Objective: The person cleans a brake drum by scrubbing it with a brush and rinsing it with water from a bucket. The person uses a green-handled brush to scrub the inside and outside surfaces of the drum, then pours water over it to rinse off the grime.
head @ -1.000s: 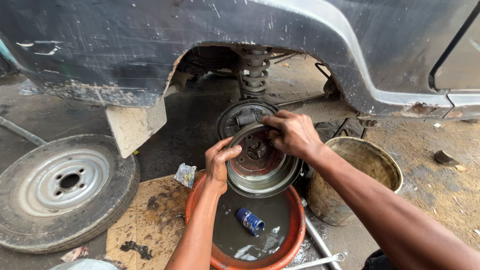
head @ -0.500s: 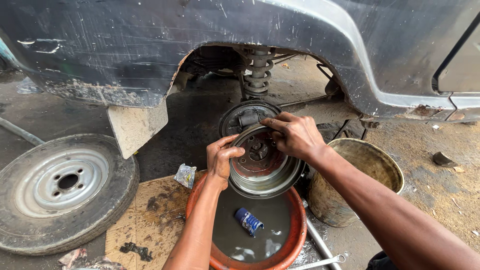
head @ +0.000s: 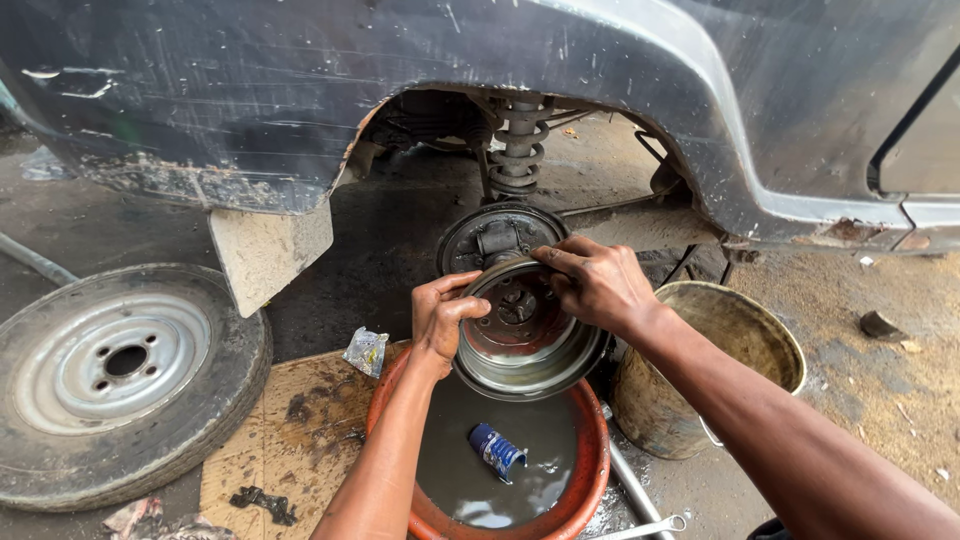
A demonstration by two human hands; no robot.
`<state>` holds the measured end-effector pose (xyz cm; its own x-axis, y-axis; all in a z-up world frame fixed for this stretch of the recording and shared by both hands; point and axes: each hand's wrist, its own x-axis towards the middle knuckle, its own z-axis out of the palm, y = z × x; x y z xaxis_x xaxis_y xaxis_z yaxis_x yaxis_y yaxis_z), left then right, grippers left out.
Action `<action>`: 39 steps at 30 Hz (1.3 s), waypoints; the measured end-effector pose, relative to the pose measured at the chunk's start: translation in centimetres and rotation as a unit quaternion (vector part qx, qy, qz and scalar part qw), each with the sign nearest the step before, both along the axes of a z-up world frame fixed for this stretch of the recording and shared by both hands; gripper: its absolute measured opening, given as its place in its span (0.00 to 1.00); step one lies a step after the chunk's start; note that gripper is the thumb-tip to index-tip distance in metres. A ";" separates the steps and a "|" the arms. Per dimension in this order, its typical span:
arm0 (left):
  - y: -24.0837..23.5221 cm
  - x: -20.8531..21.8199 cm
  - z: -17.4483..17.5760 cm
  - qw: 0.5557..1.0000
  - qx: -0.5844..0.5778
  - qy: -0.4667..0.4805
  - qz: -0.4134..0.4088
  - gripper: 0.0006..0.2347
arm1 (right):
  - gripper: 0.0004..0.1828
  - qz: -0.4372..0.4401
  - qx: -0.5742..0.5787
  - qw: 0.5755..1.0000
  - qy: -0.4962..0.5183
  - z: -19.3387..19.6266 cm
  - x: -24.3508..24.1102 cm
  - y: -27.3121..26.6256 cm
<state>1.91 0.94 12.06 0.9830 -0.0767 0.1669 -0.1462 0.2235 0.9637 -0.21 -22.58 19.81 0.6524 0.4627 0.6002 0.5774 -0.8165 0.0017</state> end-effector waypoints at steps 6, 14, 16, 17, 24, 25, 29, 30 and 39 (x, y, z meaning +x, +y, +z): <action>-0.3 0.7 -1.7 0.999 -0.023 -0.024 0.030 0.27 | 0.26 0.011 0.001 1.000 -0.002 -0.3 0.6 0.1; -0.1 2.6 -3.0 0.994 -0.003 -0.112 0.003 0.25 | 0.23 0.012 0.026 1.000 0.002 -1.4 -0.3 -0.4; 0.1 3.2 -2.5 0.988 0.044 -0.145 0.007 0.24 | 0.21 0.001 0.042 0.999 0.015 -1.5 -0.2 -0.4; 0.2 3.5 -2.1 0.985 0.068 -0.155 0.011 0.24 | 0.21 -0.007 0.045 0.999 0.019 -1.4 -0.1 -0.2; 1.5 1.9 -1.6 0.956 0.264 -0.111 0.060 0.21 | 0.17 0.011 0.127 0.991 0.049 -1.4 -1.2 0.1; 1.9 1.6 -1.8 0.943 0.303 -0.121 0.068 0.22 | 0.20 -0.022 0.142 0.987 0.066 -2.0 -1.2 -0.2; 3.4 -0.5 -3.2 0.886 0.455 -0.066 0.060 0.21 | 0.36 -0.225 0.158 0.933 0.234 -6.9 -1.3 -2.4; 3.8 -1.3 -3.9 0.870 0.490 -0.029 0.048 0.21 | 0.40 -0.290 0.150 0.896 0.300 -8.5 -1.5 -2.7; 2.3 -2.6 -8.7 0.844 0.534 0.021 0.038 0.18 | 0.17 -0.276 -0.084 0.858 0.426 -15.2 -5.1 -0.4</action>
